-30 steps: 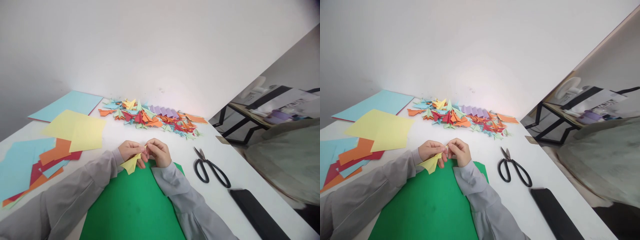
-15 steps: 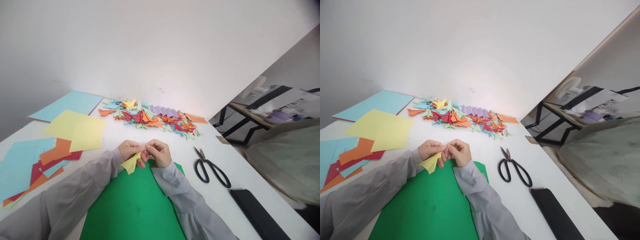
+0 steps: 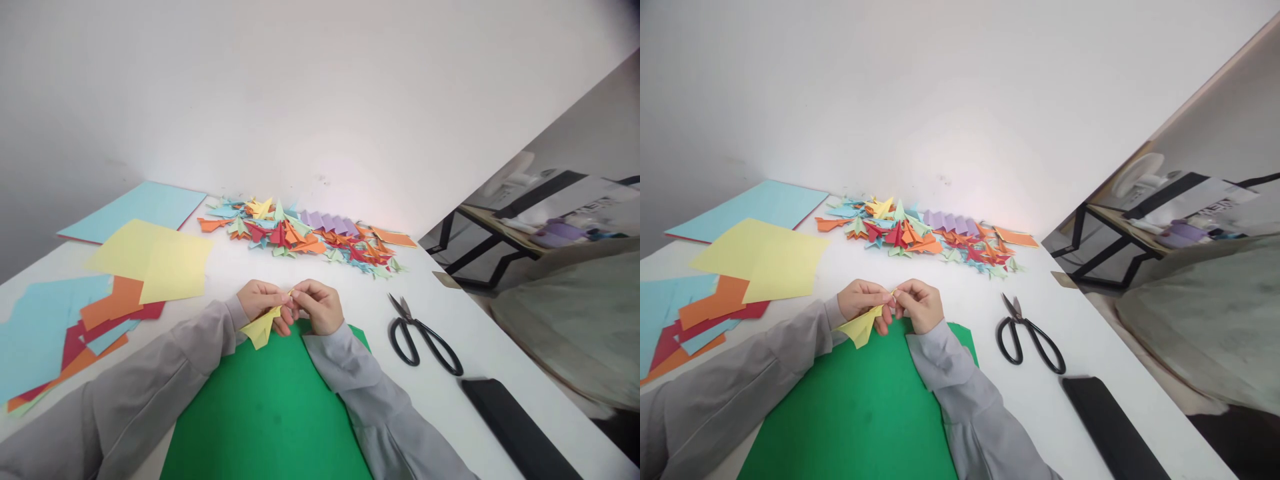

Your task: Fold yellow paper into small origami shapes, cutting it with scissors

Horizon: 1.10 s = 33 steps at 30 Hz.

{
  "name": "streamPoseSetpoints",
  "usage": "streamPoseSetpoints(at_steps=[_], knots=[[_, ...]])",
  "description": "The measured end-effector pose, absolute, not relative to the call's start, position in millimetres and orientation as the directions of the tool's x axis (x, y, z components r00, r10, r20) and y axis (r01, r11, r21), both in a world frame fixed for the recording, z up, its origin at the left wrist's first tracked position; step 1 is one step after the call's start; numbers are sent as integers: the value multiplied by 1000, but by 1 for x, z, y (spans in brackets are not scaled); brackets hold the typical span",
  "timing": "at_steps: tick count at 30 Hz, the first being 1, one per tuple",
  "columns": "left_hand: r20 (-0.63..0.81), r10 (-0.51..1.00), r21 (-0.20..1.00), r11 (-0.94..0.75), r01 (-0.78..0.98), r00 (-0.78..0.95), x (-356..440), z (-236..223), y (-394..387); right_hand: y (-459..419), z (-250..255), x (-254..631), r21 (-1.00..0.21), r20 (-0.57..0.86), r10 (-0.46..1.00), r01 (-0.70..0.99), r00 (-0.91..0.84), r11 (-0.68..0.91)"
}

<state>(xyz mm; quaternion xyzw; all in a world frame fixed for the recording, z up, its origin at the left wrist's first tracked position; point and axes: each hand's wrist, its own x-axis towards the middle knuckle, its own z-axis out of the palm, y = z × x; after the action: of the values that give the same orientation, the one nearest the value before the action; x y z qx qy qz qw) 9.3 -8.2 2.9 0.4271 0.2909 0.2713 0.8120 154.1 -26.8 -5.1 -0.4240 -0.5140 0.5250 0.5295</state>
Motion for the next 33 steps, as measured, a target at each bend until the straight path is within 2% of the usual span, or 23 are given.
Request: streamPoseSetpoints(at_steps=[18, 33], knots=[[-227, 731, 878, 439, -189, 643, 11, 3, -11, -29, -2, 151, -994, 88, 995, -76, -50, 84], [-241, 765, 885, 426, -188, 598, 12, 5, -13, -26, -9, 150, -988, 96, 988, -128, -125, 80]])
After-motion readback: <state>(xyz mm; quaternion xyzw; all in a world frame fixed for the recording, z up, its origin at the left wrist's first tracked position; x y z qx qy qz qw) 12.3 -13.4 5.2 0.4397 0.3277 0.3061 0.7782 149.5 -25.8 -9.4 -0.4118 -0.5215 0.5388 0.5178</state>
